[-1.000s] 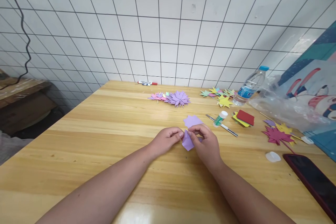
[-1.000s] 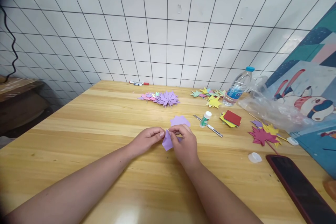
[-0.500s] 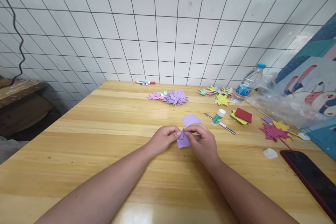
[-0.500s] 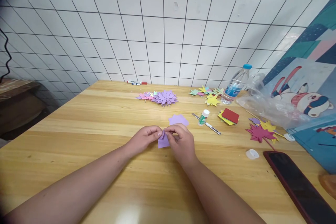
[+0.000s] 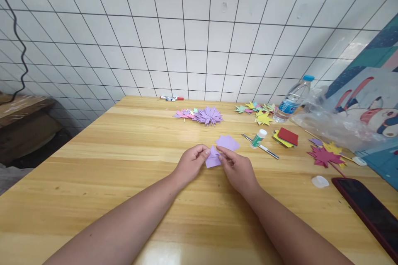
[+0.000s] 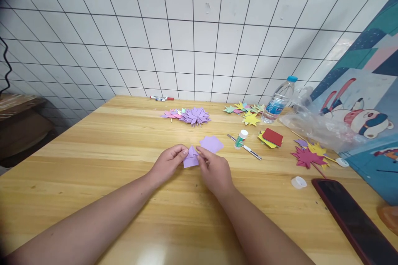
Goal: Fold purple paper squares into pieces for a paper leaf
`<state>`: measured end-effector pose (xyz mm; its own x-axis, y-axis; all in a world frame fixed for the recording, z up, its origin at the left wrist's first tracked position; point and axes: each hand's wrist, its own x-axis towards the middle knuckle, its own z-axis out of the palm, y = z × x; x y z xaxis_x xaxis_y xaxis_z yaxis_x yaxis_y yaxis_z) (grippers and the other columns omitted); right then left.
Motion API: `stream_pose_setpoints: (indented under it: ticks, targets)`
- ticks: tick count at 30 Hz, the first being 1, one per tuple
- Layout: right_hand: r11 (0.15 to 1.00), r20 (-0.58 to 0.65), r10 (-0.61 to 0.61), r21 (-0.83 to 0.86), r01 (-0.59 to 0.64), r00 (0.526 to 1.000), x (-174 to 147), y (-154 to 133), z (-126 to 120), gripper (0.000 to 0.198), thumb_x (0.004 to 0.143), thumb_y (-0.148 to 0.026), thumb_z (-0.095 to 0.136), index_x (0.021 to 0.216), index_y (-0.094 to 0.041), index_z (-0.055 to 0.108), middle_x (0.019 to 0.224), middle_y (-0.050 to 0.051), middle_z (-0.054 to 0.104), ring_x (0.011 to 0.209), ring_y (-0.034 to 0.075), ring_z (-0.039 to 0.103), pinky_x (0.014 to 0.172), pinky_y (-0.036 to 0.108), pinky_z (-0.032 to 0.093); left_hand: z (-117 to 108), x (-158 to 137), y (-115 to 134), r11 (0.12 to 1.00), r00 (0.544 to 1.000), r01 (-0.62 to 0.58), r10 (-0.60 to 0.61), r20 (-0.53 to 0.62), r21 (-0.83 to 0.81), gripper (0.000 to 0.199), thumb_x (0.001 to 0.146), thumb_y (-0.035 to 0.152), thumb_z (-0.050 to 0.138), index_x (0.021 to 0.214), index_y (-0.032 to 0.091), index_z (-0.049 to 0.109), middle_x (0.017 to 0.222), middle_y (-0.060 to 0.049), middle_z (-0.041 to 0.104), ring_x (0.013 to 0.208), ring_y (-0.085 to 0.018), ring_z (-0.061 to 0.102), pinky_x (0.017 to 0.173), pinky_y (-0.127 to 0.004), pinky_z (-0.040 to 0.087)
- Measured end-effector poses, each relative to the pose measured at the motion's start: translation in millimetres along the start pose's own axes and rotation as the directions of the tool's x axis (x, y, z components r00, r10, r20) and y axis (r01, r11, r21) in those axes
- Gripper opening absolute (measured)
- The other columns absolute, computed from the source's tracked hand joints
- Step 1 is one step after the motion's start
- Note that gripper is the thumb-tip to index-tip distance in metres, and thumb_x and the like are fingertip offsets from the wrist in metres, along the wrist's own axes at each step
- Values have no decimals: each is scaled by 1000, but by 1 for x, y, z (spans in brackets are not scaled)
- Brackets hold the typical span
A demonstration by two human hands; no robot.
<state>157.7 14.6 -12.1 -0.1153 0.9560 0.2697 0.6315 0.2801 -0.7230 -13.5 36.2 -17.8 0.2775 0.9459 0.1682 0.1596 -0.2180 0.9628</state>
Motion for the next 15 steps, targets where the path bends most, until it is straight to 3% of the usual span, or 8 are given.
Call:
stream_pose_setpoints:
  ticks: [6, 10, 15]
  targets:
    - [976, -5, 90, 197, -87, 996, 2, -1, -1, 28, 84, -35, 48, 101, -26, 68, 96, 1, 71, 87, 21, 64, 78, 33, 48, 1, 1, 2, 999, 999, 35, -35, -21, 40, 27, 84, 39, 46, 73, 16, 56, 66, 1, 53, 65, -13, 49, 62, -22, 38]
    - [946, 46, 148, 285, -155, 988, 4, -2, -1, 29, 84, -38, 47, 86, -21, 70, 75, 0, 70, 74, 20, 63, 67, 29, 48, 2, 0, 2, 999, 999, 45, -45, -10, 29, 27, 83, 38, 46, 72, 16, 56, 67, 1, 55, 65, -14, 50, 63, -23, 39]
    - [960, 73, 94, 259, -110, 993, 3, -5, -3, 41, 86, -43, 40, 60, -17, 59, 58, -2, 58, 57, 15, 53, 53, 24, 40, 1, 0, 1, 997, 999, 48, -48, -1, 53, 28, 83, 39, 46, 68, 16, 53, 61, 3, 48, 59, -12, 44, 56, -22, 35]
